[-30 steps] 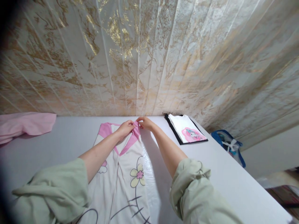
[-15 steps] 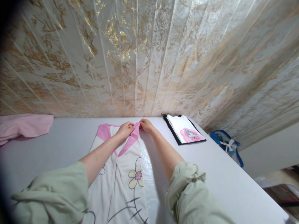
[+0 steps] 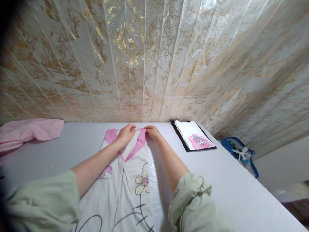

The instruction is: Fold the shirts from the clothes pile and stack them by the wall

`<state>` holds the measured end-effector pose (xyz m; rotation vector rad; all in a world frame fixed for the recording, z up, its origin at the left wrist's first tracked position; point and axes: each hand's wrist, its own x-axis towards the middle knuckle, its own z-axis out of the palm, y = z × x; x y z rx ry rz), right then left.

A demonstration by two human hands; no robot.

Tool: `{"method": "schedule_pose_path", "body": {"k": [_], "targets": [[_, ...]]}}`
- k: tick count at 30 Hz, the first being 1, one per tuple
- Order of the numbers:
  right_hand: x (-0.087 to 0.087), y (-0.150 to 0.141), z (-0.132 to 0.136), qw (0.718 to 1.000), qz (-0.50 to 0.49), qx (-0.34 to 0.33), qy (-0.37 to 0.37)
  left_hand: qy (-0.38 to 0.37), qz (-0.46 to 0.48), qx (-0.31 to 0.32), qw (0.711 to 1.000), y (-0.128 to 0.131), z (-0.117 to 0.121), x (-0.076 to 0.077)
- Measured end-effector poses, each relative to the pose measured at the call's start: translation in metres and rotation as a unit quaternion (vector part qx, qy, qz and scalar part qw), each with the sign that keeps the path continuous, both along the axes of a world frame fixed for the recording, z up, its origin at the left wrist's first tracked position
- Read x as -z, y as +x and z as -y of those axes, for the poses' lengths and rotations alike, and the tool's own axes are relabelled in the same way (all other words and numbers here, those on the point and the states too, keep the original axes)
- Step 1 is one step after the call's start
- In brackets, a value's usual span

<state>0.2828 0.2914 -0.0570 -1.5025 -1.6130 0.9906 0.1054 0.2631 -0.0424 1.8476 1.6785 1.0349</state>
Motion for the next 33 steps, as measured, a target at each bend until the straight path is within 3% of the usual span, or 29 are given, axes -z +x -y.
{"method": "schedule_pose_path", "body": {"k": [4, 8, 14, 22, 28, 33], "targets": [[0.005, -0.002, 0.0, 0.999, 0.022, 0.015, 0.025, 0.013, -0.089, -0.073, 0.993, -0.057, -0.001, -0.007], [0.013, -0.009, -0.006, 0.996, 0.06, 0.038, 0.052, 0.016, -0.153, -0.114, 0.981, -0.09, 0.007, 0.003], [0.011, -0.015, -0.007, 0.992, 0.093, 0.048, 0.064, 0.05, -0.184, -0.143, 0.971, -0.091, 0.014, 0.019], [-0.024, 0.004, -0.001, 0.979, 0.176, 0.057, 0.087, 0.073, -0.171, -0.154, 0.97, -0.097, 0.008, 0.023], [-0.024, -0.027, 0.008, 0.951, 0.296, 0.033, 0.08, 0.077, -0.163, -0.163, 0.97, -0.098, 0.007, 0.026], [-0.029, -0.037, 0.018, 0.931, 0.351, 0.064, 0.073, 0.076, -0.147, -0.171, 0.971, -0.101, 0.005, 0.027]]}}
